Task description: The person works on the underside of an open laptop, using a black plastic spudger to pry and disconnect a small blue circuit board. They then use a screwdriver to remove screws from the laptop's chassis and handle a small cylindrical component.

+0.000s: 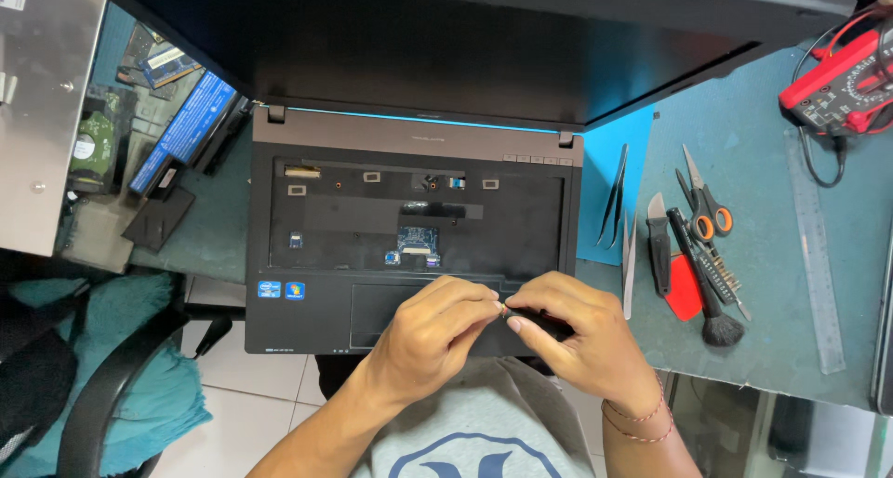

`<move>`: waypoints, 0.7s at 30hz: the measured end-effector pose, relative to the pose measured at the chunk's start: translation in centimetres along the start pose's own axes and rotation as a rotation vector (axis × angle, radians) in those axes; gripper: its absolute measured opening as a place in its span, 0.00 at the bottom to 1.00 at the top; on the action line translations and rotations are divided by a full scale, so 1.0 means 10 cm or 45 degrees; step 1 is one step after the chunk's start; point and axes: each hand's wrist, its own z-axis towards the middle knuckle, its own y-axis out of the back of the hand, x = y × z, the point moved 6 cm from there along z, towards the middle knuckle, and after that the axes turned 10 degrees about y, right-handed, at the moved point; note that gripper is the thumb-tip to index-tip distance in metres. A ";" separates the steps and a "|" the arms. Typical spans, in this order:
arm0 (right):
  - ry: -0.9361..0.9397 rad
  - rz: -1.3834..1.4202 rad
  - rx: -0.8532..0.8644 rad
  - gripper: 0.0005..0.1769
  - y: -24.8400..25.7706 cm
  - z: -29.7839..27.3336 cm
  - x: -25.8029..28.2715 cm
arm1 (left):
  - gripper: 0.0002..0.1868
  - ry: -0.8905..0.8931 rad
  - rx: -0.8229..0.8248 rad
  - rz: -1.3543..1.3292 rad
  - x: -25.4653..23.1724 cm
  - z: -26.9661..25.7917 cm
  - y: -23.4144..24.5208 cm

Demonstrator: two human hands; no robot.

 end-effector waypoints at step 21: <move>-0.074 0.026 -0.057 0.05 -0.01 -0.05 0.01 | 0.04 -0.079 -0.011 -0.003 -0.03 -0.03 -0.02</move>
